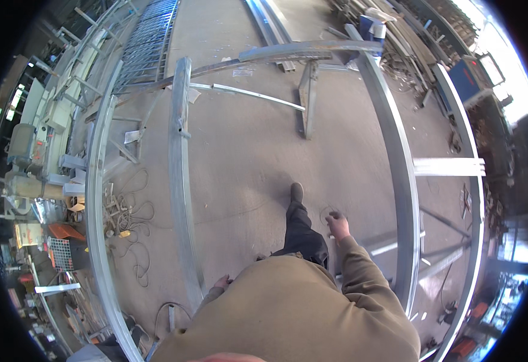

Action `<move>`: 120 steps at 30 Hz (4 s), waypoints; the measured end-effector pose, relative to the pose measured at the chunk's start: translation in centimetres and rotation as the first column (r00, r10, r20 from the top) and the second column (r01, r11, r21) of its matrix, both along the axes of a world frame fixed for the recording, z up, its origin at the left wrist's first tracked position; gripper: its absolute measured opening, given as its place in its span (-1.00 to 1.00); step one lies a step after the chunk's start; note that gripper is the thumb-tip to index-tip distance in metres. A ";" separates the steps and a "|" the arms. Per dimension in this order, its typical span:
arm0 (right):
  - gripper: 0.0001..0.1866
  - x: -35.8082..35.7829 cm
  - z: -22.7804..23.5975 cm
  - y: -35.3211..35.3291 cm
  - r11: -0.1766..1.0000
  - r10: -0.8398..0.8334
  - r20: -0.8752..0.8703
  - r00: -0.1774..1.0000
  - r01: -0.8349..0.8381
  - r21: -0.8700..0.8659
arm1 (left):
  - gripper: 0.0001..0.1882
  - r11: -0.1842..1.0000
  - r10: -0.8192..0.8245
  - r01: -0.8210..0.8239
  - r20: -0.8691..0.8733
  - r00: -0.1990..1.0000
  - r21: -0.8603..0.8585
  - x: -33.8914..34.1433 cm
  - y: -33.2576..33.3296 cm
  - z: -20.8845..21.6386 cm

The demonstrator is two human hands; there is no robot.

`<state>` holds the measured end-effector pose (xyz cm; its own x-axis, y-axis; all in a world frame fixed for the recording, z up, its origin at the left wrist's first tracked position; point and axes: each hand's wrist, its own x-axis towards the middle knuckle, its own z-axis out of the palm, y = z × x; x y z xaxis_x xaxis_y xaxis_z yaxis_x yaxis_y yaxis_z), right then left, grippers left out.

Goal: The person picks up a long metal bar and positions it between two curved metal frame sections on the floor. They adjust the bar's placement by hand to align it with the frame, then hold it in place while another person welds the joint. The person continues to hold and reposition the bar as needed during the welding process.

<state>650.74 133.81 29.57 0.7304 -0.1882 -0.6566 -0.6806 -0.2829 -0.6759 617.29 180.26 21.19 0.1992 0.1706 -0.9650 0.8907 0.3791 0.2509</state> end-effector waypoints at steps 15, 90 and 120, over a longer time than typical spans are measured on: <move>0.11 64.4 11.7 13.7 0.436 0.810 0.208 0.548 -0.327 -0.838 | -0.06 0.395 -0.492 -0.081 0.285 0.823 0.915 63.7 11.8 13.6; -0.27 99.9 -15.1 104.4 -0.374 0.906 0.292 -0.308 -0.903 0.210 | -0.41 0.452 0.510 0.005 -0.262 0.819 0.892 104.5 35.1 13.6; -0.41 73.5 -7.5 112.6 -0.254 0.889 0.381 -0.253 -0.966 -0.049 | -0.32 0.356 0.614 -0.190 -0.076 0.786 0.915 102.2 33.1 12.8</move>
